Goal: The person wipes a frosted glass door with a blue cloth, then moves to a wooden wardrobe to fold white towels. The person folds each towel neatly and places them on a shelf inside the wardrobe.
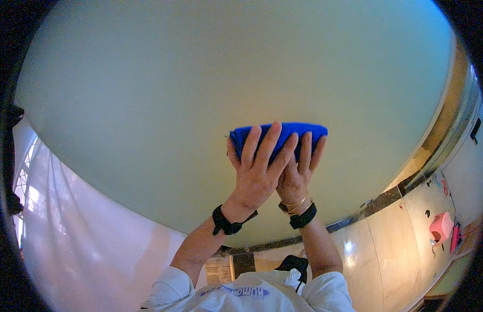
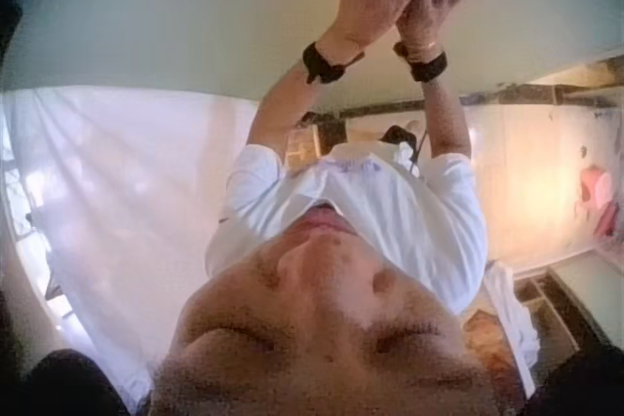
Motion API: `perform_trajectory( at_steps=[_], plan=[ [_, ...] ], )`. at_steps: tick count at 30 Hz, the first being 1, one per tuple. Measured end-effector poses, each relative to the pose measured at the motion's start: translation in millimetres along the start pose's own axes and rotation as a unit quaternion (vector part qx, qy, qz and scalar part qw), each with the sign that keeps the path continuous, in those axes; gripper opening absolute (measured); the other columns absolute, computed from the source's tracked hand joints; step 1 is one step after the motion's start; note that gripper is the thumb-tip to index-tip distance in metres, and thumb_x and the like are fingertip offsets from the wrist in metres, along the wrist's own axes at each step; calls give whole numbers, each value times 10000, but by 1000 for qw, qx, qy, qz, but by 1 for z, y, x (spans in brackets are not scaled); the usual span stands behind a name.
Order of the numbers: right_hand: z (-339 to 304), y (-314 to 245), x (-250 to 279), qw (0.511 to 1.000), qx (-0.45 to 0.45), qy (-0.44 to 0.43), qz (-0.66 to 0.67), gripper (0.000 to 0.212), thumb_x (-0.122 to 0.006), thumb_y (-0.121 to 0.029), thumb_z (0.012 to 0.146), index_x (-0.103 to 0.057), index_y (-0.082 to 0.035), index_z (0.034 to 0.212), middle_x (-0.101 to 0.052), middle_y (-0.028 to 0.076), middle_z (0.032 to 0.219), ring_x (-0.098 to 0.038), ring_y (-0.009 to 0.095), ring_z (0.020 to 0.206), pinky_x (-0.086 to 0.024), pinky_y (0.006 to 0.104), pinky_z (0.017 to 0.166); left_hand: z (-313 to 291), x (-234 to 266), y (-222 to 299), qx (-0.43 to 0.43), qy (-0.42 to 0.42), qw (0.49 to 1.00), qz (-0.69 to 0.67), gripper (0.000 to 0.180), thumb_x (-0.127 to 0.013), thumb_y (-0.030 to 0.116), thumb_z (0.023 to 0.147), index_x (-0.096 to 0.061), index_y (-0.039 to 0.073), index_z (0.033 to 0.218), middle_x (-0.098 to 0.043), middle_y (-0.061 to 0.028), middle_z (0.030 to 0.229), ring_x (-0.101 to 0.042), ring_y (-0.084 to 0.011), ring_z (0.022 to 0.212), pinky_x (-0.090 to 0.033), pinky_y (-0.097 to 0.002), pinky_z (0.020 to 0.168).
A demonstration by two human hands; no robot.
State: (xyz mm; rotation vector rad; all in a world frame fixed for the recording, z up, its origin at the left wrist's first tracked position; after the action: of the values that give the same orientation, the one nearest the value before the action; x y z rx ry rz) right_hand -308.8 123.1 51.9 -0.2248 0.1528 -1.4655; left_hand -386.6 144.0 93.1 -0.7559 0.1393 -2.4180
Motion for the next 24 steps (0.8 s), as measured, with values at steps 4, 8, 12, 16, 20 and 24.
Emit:
perform_trajectory(
  at_steps=[4, 8, 12, 16, 20, 24],
  plan=[
    [-88, -3, -9, 994, 40, -99, -3, 427, -496, -162, 818, -445, 3, 1208, -301, 274, 1315, -178, 464, 1266, -141, 621, 1000, -74, -20, 0, -25, -24, 999, 35, 437, -550, 228, 796, -488, 295, 1224, -327, -31, 1375, -163, -271, 1307, -77, -575, 985],
    [-171, -43, -17, 969, 48, -239, 51, 425, -580, -160, 745, -503, -63, 1152, -357, 211, 1276, -269, 425, 1222, -193, 609, 981, -182, -22, -23, -13, -77, 995, 63, 403, -551, 209, 810, -505, 314, 1196, -280, -32, 1393, -141, -281, 1317, -61, -558, 1013],
    [-144, -94, -30, 950, 145, -259, 93, 433, -631, -167, 699, -559, -140, 1125, -372, 117, 1306, -277, 392, 1228, -224, 573, 974, -208, 17, -72, 71, -14, 992, 101, 418, -579, 166, 807, -495, 304, 1192, -237, -96, 1398, -121, -318, 1314, -121, -558, 1013],
    [-67, -163, -54, 943, 179, -235, 154, 419, -510, -201, 777, -517, -186, 1196, -277, -28, 1407, -190, 229, 1310, -107, 470, 1057, -188, 62, -126, 260, 130, 956, 38, 474, -619, 101, 786, -450, 201, 1219, -199, -184, 1396, -130, -421, 1286, -171, -559, 1008],
    [-79, -195, -74, 925, 235, -245, 171, 449, -489, -225, 791, -470, -186, 1238, -238, -22, 1425, -153, 211, 1323, -107, 464, 1058, -202, 78, -145, 259, 131, 948, 129, 494, -576, 107, 828, -355, 133, 1269, -168, -189, 1406, -143, -436, 1281, -188, -532, 1019],
    [-144, -207, -90, 869, 285, -357, 191, 419, -502, -179, 787, -508, -176, 1206, -293, -40, 1396, -193, 207, 1302, -181, 456, 1032, -275, 57, -144, 337, 95, 929, 118, 518, -490, 133, 882, -228, 132, 1329, -117, -186, 1418, -113, -430, 1292, -188, -509, 1030]
  ],
)
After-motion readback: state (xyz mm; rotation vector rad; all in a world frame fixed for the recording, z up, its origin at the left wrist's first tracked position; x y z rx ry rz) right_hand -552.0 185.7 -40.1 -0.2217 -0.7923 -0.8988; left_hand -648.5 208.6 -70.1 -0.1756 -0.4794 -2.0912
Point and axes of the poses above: each hand's wrist, its own z-axis towards the middle knuckle, its own x-axis out of the back of the hand, y = z × x, the point moved 5 cm from there along z, towards the middle knuckle
